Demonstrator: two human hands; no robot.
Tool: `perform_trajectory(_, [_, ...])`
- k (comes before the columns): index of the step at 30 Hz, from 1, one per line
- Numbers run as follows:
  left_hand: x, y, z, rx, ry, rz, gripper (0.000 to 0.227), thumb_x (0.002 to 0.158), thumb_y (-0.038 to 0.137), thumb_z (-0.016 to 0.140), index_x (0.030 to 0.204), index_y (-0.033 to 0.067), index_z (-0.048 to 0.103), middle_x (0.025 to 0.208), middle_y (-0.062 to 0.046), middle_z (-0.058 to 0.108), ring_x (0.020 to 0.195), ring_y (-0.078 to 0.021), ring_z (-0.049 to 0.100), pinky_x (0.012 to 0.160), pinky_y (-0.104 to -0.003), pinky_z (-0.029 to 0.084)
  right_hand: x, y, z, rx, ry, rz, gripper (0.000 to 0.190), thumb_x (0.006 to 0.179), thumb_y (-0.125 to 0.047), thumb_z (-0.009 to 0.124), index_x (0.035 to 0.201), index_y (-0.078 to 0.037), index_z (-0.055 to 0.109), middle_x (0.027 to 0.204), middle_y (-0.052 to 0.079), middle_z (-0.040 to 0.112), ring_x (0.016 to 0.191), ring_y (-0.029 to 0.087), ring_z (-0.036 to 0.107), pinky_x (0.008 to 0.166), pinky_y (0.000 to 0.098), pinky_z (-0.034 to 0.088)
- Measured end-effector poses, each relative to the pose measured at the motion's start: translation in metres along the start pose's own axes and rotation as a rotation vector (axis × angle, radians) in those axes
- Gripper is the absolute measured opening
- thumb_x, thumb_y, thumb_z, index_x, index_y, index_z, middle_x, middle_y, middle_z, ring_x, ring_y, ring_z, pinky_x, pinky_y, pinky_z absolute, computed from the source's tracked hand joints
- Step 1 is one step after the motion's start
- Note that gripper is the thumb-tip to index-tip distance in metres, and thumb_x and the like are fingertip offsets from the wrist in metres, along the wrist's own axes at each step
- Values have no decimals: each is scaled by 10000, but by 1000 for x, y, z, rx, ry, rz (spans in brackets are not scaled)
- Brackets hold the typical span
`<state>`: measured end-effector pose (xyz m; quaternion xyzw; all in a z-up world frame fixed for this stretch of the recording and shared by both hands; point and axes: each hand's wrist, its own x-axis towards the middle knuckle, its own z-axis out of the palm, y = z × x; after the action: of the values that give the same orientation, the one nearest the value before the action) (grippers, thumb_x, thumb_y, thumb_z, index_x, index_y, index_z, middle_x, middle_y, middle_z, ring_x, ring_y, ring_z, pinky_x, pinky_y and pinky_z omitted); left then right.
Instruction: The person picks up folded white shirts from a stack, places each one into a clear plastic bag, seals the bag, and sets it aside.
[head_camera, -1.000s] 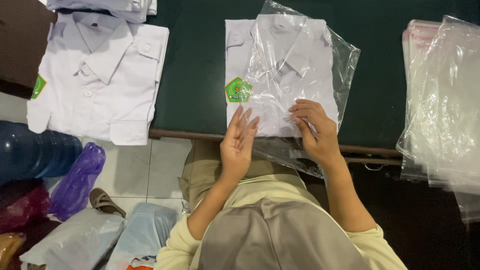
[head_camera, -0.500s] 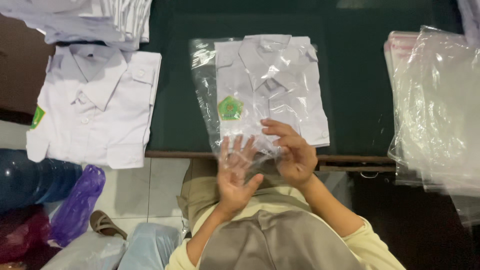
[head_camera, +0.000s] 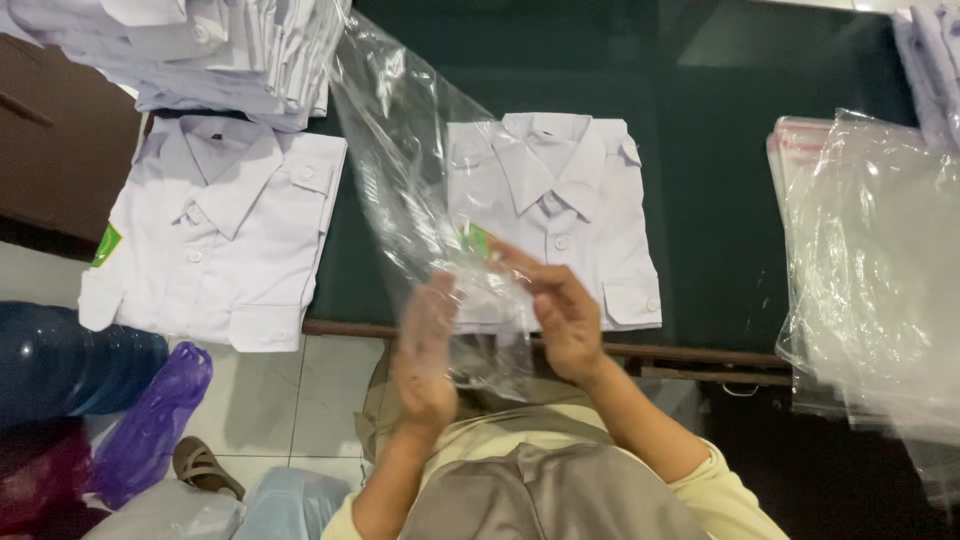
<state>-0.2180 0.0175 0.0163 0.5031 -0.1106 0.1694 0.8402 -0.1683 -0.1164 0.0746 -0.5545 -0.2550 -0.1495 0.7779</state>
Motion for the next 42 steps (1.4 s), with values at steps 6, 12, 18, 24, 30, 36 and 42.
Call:
perform_trajectory(6, [40,68,-27,79,277,185,428,996,96,265,1418,24,252,1442,-268,300,1316,-395,342,1048,-579,372,9,14,-107,-1138,200,52,462,864,-213,667,1207,38,488,1113,256,564,1009,437,543,864,538,437])
perform_trajectory(12, [60,108,-19,447,251,356,392,1082,99,270,1465,49,197,1532,-210,250,1470,-445,274,1204,-518,350,6,28,-113,-1454,227,990,834,832,-464,614,1401,14,236,1330,265,353,1243,406,303,990,567,293])
perform_trajectory(18, [89,95,14,948,-214,455,424,1004,-52,262,1427,-31,266,1519,-174,228,1475,-351,196,1290,-474,202,-4,56,-161,-1382,202,988,474,875,-368,552,1180,-13,476,1013,246,611,921,467,562,751,531,431])
perform_trajectory(24, [107,20,7,1411,-467,357,702,788,-140,435,1448,63,304,1456,-182,349,1326,-441,276,1038,-602,242,-22,35,-236,-1514,104,817,347,859,-346,632,999,-29,643,830,245,661,845,466,634,727,549,495])
perform_trajectory(30, [118,-36,1,1555,-683,-155,740,835,-80,406,1489,161,156,1461,-196,289,1342,-454,213,1059,-604,196,-28,-3,-315,-1745,8,969,372,875,-371,603,1032,-38,654,943,268,667,935,470,625,809,540,494])
perform_trajectory(36, [136,-81,0,1606,-774,-338,558,919,216,437,1451,163,281,1493,-208,224,1368,-466,153,1066,-636,130,9,-38,-247,-1280,276,846,469,971,-324,502,1326,-18,483,1198,322,523,1148,490,460,954,564,376])
perform_trajectory(42, [138,-55,25,1868,-709,-419,673,866,407,540,1441,147,308,1434,-182,372,1358,-487,157,1032,-678,42,11,-14,-238,-1510,224,855,864,775,-670,605,1339,-32,461,1189,249,534,1131,415,515,981,514,372])
